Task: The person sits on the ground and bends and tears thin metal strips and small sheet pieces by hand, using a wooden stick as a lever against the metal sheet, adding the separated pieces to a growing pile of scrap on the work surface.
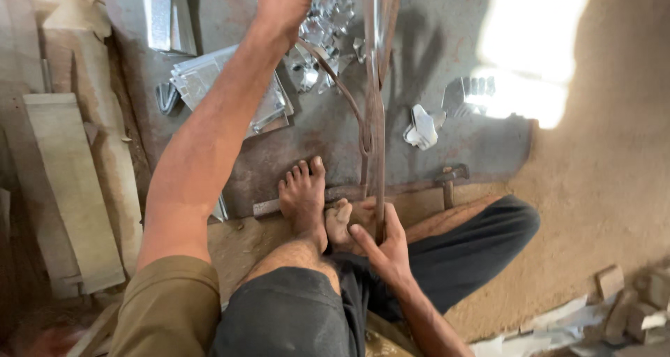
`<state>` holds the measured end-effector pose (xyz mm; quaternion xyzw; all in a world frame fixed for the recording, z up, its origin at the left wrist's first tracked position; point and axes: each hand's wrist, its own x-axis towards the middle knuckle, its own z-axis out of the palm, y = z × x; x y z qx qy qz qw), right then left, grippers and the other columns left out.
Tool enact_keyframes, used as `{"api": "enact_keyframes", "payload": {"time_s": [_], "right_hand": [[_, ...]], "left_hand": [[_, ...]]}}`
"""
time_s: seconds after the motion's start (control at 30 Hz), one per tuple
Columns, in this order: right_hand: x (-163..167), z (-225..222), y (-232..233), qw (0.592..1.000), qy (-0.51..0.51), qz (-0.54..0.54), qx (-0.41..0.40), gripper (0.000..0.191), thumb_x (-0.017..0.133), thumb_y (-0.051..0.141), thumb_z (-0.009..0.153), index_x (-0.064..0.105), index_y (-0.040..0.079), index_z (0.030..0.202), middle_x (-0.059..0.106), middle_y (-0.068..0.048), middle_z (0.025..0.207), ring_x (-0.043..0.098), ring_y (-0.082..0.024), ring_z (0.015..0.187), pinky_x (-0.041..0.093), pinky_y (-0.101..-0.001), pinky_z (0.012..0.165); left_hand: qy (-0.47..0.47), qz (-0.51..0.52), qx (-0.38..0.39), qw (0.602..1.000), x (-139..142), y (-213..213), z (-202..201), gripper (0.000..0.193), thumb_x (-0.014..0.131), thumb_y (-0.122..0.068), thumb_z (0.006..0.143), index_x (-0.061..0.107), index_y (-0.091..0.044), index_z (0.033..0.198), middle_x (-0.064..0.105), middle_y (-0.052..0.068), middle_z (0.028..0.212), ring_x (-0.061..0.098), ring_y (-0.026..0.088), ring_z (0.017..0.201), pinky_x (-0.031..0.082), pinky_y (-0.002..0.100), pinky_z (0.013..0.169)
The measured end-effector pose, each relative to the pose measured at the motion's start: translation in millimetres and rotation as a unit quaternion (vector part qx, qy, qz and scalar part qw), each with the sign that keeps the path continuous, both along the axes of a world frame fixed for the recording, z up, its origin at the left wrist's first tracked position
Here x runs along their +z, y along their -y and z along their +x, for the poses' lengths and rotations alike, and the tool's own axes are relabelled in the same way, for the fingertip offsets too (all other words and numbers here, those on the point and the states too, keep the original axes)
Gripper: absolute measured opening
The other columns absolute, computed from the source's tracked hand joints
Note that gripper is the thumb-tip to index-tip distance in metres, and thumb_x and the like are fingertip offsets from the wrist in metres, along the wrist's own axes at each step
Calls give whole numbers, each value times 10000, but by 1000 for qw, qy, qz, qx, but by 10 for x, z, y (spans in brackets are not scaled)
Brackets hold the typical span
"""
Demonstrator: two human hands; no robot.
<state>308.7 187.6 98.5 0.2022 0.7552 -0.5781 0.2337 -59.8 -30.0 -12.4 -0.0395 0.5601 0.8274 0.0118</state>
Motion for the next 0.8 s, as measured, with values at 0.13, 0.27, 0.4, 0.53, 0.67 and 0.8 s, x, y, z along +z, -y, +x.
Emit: {"api": "enact_keyframes", "payload": {"time_s": [0.13,0.27,0.4,0.53,0.67,0.8], "right_hand": [[-80,-26,-59,992,-91,2,83,342,773,170,898,693,22,1196,533,-175,1490,519,-270,1377,430,-424,1094],[-223,-101,-48,998,-21,-54,34,306,746,193,914,710,26,1168,534,-159,1519,548,-249,1361,461,-418,1088],[-224,-34,-35,998,-31,-52,28,270,727,173,936,726,20,1158,569,-168,1496,564,-261,1350,461,-420,1093],[-241,-14,-22,998,-35,-42,19,244,722,169,945,735,14,1133,579,-152,1494,565,-262,1347,462,-425,1100],[-310,-38,-8,995,-95,-1,32,255,708,172,951,737,23,1156,560,-138,1507,556,-270,1353,439,-435,1120],[-358,-17,-48,998,-55,-35,-6,467,678,205,928,586,104,1375,533,-116,1515,494,-261,1401,388,-440,1133]], "left_hand": [[-10,50,-64,997,-162,-369,291,141,776,-79,972,679,16,933,678,26,761,677,129,656,596,297,613],[-8,74,-73,995,-83,-475,427,109,757,-49,988,676,23,975,699,35,795,689,115,693,596,276,631],[-1,76,-69,995,-1,-466,410,111,754,-28,983,662,26,952,694,25,810,698,113,694,613,279,626],[-8,53,-61,997,-13,-488,432,88,749,-26,986,679,21,962,703,30,809,683,106,685,603,275,623],[-15,36,-55,998,8,-495,457,79,745,-28,998,687,16,966,693,30,790,685,103,687,602,269,626],[-36,30,-42,998,126,-481,464,166,766,-23,1011,624,16,932,656,13,804,669,94,703,625,276,637]]}}
